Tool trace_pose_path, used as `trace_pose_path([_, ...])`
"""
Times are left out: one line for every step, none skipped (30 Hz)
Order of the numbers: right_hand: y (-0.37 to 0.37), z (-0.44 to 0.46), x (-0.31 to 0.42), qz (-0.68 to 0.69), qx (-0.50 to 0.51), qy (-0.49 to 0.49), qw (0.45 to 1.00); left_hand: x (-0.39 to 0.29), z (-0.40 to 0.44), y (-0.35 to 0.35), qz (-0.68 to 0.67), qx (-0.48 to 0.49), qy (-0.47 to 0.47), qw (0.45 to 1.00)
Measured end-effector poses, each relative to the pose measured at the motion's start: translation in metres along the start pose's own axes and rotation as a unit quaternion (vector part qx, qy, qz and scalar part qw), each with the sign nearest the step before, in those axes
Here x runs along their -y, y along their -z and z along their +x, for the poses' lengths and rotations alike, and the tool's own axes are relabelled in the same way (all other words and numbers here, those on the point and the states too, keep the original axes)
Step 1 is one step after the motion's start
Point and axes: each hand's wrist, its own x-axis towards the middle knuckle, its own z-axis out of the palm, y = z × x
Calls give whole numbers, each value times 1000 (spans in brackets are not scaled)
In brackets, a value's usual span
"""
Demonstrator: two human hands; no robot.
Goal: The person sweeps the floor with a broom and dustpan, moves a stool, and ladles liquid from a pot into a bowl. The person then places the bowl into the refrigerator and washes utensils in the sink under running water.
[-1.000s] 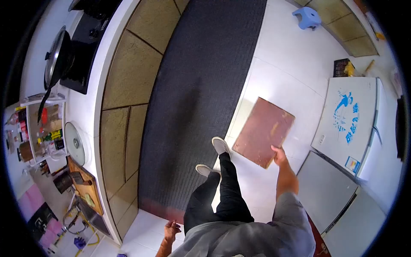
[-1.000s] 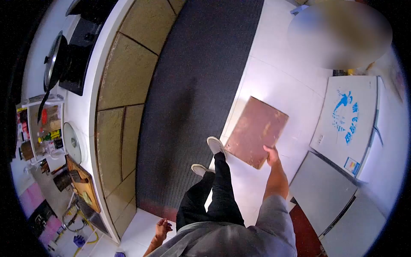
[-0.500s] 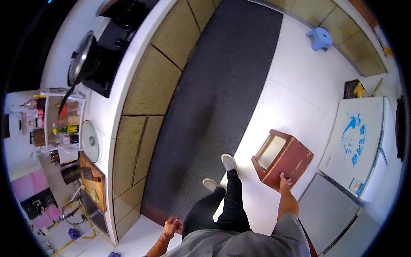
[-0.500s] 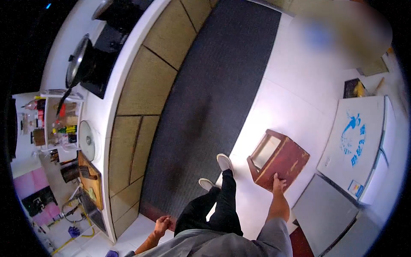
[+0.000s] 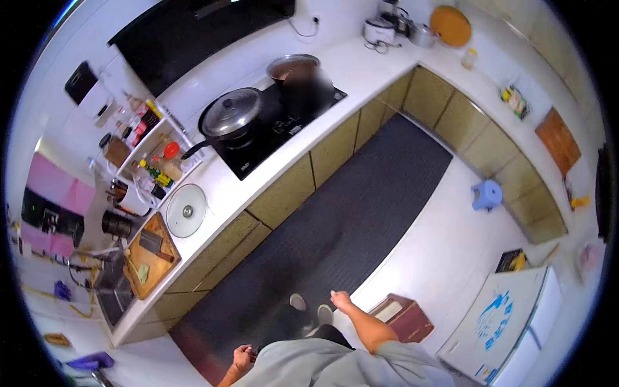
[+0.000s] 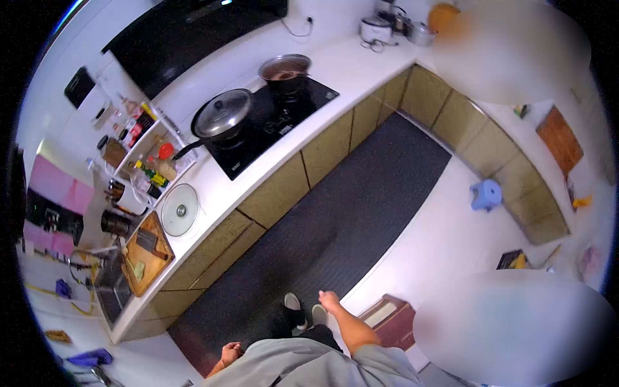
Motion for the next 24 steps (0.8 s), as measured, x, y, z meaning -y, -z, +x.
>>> trace_pose_path([15, 18, 32, -138, -23, 83, 987, -1, -3, -2, 20, -18, 0, 1000])
trace_pose_path([26, 31, 55, -155, -19, 90, 984, 2, -2, -3, 18, -27, 9, 999])
trace_pose_path([35, 47, 77, -142, -71, 91, 983, 8, 2, -1, 17, -36, 19, 999])
trace_pose_path([42, 57, 94, -128, -121, 92, 980, 12, 5, -3, 33, -48, 12, 998])
trace_pose_path([51, 63, 107, -143, -118, 97, 978, 16, 8, -7, 112, -96, 20, 989])
trace_pose_path([63, 65, 125, -117, -129, 78, 982, 26, 21, -6, 156, -96, 47, 982])
trace_pose_path([77, 73, 141, -89, -144, 60, 984, 35, 34, -6, 199, -94, 74, 973])
trace_pose_path([78, 100, 123, -41, -114, 45, 992, 40, 50, -5, 234, -80, 82, 965])
trace_pose_path([92, 97, 136, 32, -60, -29, 997, 42, 67, -5, 263, -48, 66, 961])
trace_pose_path([103, 95, 145, 107, -6, -103, 989, 36, 87, -5, 291, -15, 39, 956])
trace_pose_path([113, 89, 153, 142, 13, -125, 982, 28, 105, -4, 323, 19, -3, 946])
trace_pose_path([120, 96, 138, 138, 54, -138, 979, 9, 121, -1, 363, 50, -61, 928])
trace_pose_path([126, 82, 145, 72, 22, -141, 987, -10, 138, 0, 416, 75, -133, 896])
trace_pose_path([132, 84, 127, 89, 30, -157, 983, -30, 157, -1, 468, 87, -219, 852])
trace_pose_path([139, 82, 136, 87, 26, -158, 983, -53, 180, -2, 500, 81, -301, 808])
trace_pose_path([150, 78, 149, 87, 10, -203, 975, -82, 201, -5, 483, 65, -341, 804])
trace_pose_path([162, 73, 158, 87, -5, -251, 964, -111, 221, -12, 169, 86, -178, 966])
trace_pose_path([172, 79, 157, 103, -20, -254, 962, -156, 228, -25, -168, 95, 19, 981])
trace_pose_path([179, 86, 155, 122, -32, -256, 958, -204, 230, -28, -152, 89, 37, 984])
trace_pose_path([188, 95, 163, 110, -37, -248, 962, -257, 225, -29, -123, 95, 23, 988])
trace_pose_path([197, 109, 171, 113, -24, -261, 958, -296, 226, -29, -138, 117, 7, 984])
trace_pose_path([204, 122, 182, 138, -35, -264, 954, -321, 235, -30, -136, 129, -14, 982])
trace_pose_path([211, 136, 193, 162, -46, -266, 949, -345, 237, -32, -157, 133, -37, 978])
trace_pose_path([220, 149, 206, 176, -33, -237, 955, -361, 243, -34, -164, 122, -53, 978])
